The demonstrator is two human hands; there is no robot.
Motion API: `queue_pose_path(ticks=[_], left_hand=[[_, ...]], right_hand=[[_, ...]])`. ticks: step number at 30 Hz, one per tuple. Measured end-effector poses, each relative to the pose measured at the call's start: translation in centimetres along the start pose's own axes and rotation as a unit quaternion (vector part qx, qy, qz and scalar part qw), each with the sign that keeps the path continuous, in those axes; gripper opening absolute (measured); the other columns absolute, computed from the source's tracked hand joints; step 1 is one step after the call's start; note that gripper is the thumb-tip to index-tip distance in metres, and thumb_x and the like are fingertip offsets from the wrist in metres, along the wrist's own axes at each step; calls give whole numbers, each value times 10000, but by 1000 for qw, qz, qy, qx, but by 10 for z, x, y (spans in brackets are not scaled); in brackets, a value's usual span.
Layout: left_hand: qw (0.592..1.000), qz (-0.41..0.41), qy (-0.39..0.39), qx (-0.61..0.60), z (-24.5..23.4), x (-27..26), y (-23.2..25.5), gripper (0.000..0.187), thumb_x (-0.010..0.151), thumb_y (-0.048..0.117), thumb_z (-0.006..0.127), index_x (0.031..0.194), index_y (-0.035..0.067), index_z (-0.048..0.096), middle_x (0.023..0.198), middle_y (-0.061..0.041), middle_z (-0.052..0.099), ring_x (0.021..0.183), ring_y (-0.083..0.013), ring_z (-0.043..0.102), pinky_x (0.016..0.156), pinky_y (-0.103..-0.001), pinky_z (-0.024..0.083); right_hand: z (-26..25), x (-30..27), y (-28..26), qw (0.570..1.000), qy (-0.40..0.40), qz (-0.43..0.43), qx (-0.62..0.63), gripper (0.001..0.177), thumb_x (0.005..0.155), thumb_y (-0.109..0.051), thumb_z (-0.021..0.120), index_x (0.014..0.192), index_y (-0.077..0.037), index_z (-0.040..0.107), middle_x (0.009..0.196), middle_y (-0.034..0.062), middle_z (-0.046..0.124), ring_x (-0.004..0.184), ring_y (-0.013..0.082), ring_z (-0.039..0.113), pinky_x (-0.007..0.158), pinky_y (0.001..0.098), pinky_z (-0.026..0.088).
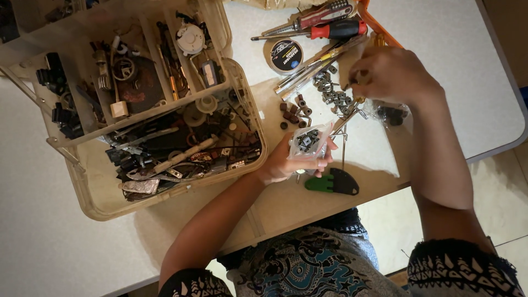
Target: The person removes metal screws and small parts from a plastic bag, sorts them on a table, and inserts them into a handheld component using a hex key.
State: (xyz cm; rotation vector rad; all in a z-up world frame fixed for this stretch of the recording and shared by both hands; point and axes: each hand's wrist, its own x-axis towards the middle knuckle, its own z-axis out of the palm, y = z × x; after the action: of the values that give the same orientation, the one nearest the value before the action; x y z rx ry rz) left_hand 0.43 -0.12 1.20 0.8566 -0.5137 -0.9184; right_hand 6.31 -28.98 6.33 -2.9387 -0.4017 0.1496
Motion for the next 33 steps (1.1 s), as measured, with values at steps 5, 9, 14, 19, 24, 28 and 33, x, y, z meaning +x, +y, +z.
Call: queue_pose_path(ticks=[5,9,14,19,24,28,33], left_hand=[[1000,6,2,0,1,0,-1,282,940,45,738,1191,-22,627,990,-119,674,800,-183,684,704,-325,603],[1000,16,-2,-3,1,0,-1,290,940,45,748,1194,-22,627,990,-121,676,805,-181,687,707,-323,604],[1000,-2,1,-8,0,-1,-3,305,935,47,751,1207,-18,628,997,-110,681,806,-174,689,705,-312,601],[1000,4,-2,-12,-2,-1,-6,307,938,39,754,1215,-15,633,1009,-102,688,821,-170,690,724,-309,604],[1000,-2,-1,-6,-3,-2,-9,320,933,51,759,1223,-13,639,1010,-102,694,813,-166,693,719,-301,605],[1000,-4,7,8,-3,-2,-11,325,928,68,762,1218,-13,640,993,-103,698,787,-171,701,691,-298,601],[1000,20,-6,11,-5,-1,-14,328,937,93,762,1224,-11,640,972,-108,704,768,-181,705,672,-309,604]], right_hand=[[1,3,3,991,9,6,130,374,764,-141,821,1124,-58,763,1010,120,755,823,237,729,759,368,583],[-2,3,1,983,14,-33,182,404,694,-55,839,1089,-26,758,1008,127,758,781,214,733,715,338,588],[-3,3,2,983,16,-41,179,384,716,-93,852,1079,-23,748,979,114,761,770,213,739,721,337,593],[0,5,4,977,-40,26,208,316,788,-121,826,1082,-49,735,891,97,760,705,192,749,671,322,608],[4,4,5,982,19,-58,179,278,814,-49,762,1090,-70,785,979,72,788,780,172,731,752,326,585],[3,6,2,981,9,-33,190,264,838,-62,774,1102,-60,782,1006,80,779,788,180,731,757,332,583],[0,6,-5,974,72,-99,192,247,919,-14,759,1158,-74,767,1099,96,770,899,184,757,797,291,616]])
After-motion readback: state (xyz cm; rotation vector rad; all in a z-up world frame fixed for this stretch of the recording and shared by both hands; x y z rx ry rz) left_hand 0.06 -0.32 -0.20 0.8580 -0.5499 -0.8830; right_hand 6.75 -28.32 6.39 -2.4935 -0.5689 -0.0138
